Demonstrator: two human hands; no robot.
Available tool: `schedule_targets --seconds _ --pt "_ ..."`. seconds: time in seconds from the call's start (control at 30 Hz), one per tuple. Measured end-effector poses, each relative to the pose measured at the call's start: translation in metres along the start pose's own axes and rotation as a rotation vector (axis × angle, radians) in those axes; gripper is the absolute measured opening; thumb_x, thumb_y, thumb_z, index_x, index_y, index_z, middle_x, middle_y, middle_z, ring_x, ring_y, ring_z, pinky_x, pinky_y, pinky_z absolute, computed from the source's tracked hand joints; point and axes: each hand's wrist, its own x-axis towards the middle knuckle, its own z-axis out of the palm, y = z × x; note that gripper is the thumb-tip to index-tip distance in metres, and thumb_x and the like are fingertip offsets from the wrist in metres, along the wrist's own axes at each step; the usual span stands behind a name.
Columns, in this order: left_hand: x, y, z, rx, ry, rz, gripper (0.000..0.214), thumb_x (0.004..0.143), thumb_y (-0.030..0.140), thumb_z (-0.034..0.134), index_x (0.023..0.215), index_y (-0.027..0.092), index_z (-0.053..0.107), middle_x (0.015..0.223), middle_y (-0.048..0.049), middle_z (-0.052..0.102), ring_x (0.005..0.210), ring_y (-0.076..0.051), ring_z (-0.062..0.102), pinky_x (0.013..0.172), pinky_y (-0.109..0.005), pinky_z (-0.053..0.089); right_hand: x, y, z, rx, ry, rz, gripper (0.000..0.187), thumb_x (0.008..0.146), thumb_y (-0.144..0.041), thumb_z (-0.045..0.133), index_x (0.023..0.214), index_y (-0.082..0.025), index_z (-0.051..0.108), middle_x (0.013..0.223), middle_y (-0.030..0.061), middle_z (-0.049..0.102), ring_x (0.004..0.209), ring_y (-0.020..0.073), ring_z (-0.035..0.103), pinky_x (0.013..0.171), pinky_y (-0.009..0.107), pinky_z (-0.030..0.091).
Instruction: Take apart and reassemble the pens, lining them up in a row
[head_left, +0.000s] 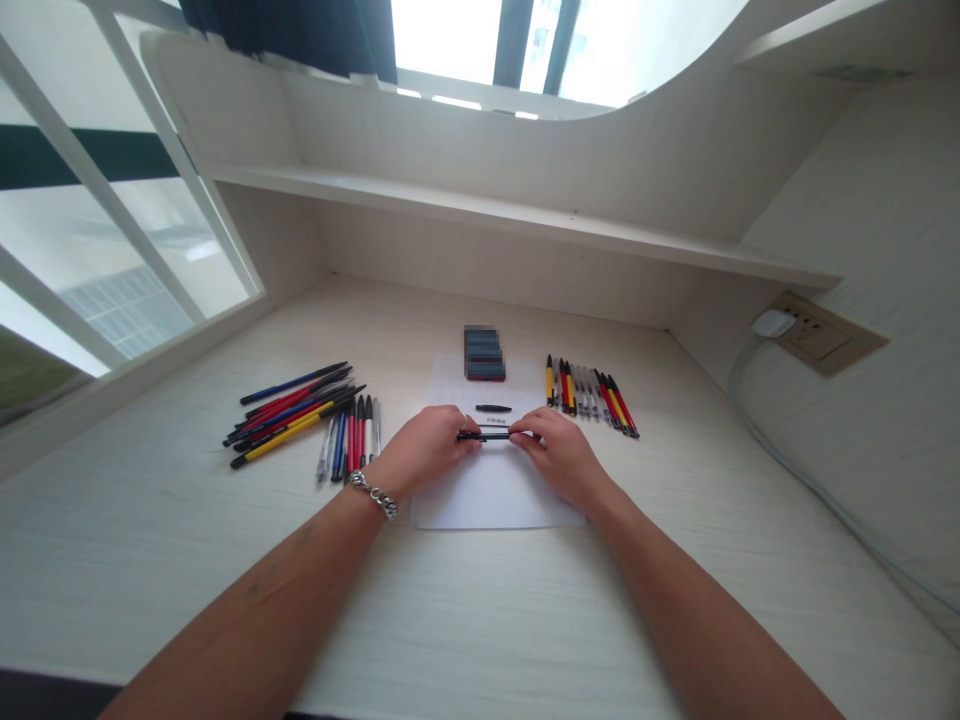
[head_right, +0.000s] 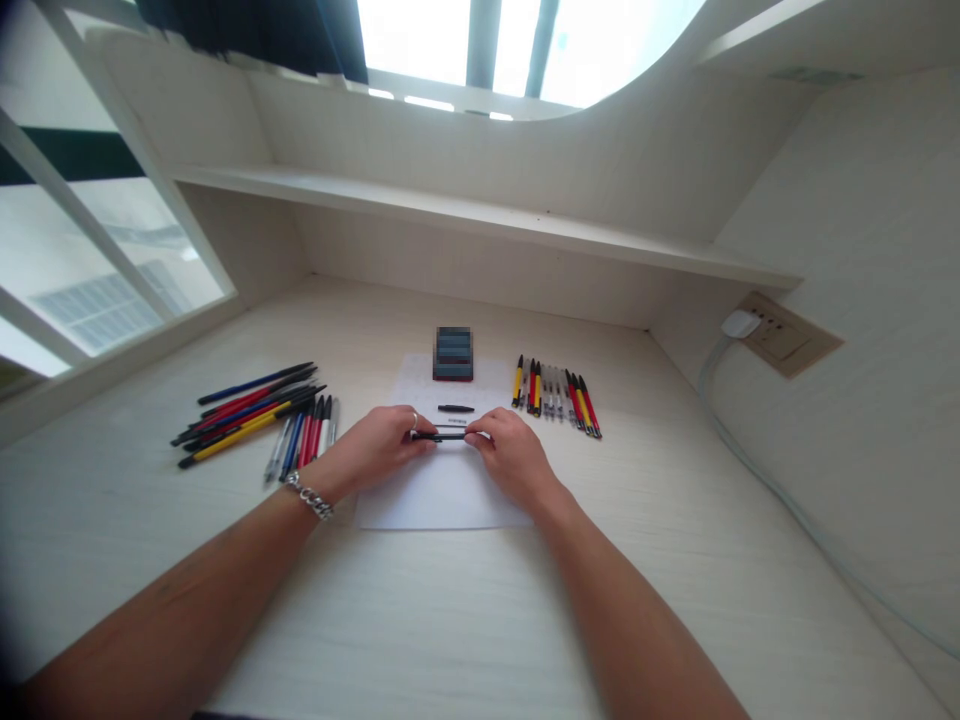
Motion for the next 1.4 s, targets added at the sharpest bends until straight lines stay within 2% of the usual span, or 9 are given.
schedule_targets --seconds 0.23,0.37,0.53,0.87,1.03,1.2,1.3,1.4 --pt "-0.001 -0.002 0.002 0.074 -0.044 -0.008 0.025 0.079 0.036 0.057 0.097 0.026 0.071 0.092 -0.0057 0.064 0.078 -0.019 0.061 0.074 -0.029 0.045 -0.001 0.001 0.002 -0.069 -0.083 0.01 0.014 0.082 -0.02 0.058 0.088 -0.024 0.069 0.089 0.0037 0.062 0.083 0.0166 0.055 0.074 0.028 0.042" --pt "-0.002 -0.002 -0.002 0.037 -0.049 -0.027 0.027 0.076 0.036 0.06 0.098 0.024 0.07 0.094 -0.0054 0.065 0.079 -0.019 0.06 0.074 -0.028 0.045 0.0 0.0 -0.002 -0.049 -0.066 0.027 0.014 0.083 -0.022 0.057 0.09 -0.023 0.069 0.089 0.0037 0.063 0.081 0.0158 0.056 0.073 0.028 0.042" --pt "-0.001 -0.004 -0.01 0.004 0.009 -0.073 0.027 0.082 0.039 0.053 0.096 0.024 0.07 0.088 -0.0034 0.066 0.078 -0.018 0.059 0.069 -0.026 0.044 0.0 0.002 -0.009 -0.042 -0.014 0.046 0.014 0.084 -0.023 0.055 0.088 -0.023 0.069 0.088 0.0032 0.064 0.078 0.015 0.056 0.072 0.028 0.041" --pt "0.0 0.001 -0.007 -0.024 0.042 -0.054 0.027 0.084 0.037 0.048 0.093 0.024 0.07 0.086 -0.0036 0.067 0.077 -0.017 0.059 0.069 -0.025 0.044 -0.002 0.003 -0.004 -0.075 -0.085 0.051 0.011 0.078 -0.023 0.062 0.086 -0.023 0.07 0.088 0.0038 0.061 0.082 0.0162 0.056 0.074 0.029 0.041" --pt "0.0 0.009 -0.004 -0.075 0.005 0.011 0.028 0.085 0.037 0.049 0.099 0.024 0.069 0.091 -0.0044 0.068 0.081 -0.017 0.061 0.071 -0.024 0.045 -0.001 -0.003 -0.003 0.043 0.026 0.003 0.012 0.082 -0.02 0.058 0.087 -0.022 0.067 0.087 0.0037 0.063 0.079 0.0156 0.056 0.073 0.029 0.043" --pt "-0.001 0.014 -0.004 -0.102 -0.012 0.08 0.024 0.086 0.031 0.05 0.101 0.024 0.067 0.092 -0.003 0.069 0.084 -0.017 0.061 0.075 -0.025 0.044 -0.001 -0.013 -0.003 0.167 0.118 -0.035 0.013 0.084 -0.026 0.056 0.092 -0.022 0.066 0.09 0.005 0.064 0.08 0.0164 0.058 0.069 0.028 0.045" --pt "-0.001 0.015 -0.006 -0.121 0.024 0.037 0.021 0.085 0.031 0.051 0.097 0.022 0.066 0.09 -0.0025 0.069 0.081 -0.017 0.061 0.072 -0.025 0.044 0.0 -0.013 -0.002 0.18 0.119 0.001 0.018 0.087 -0.028 0.051 0.095 -0.022 0.066 0.091 0.0052 0.064 0.081 0.0161 0.058 0.067 0.027 0.044" --pt "-0.001 0.014 -0.009 -0.131 0.072 -0.019 0.02 0.085 0.031 0.051 0.096 0.021 0.064 0.086 -0.0022 0.069 0.077 -0.016 0.061 0.067 -0.025 0.043 0.0 -0.007 0.002 0.081 0.094 0.054 0.016 0.085 -0.025 0.053 0.094 -0.022 0.067 0.09 0.0045 0.063 0.08 0.016 0.057 0.071 0.028 0.043"
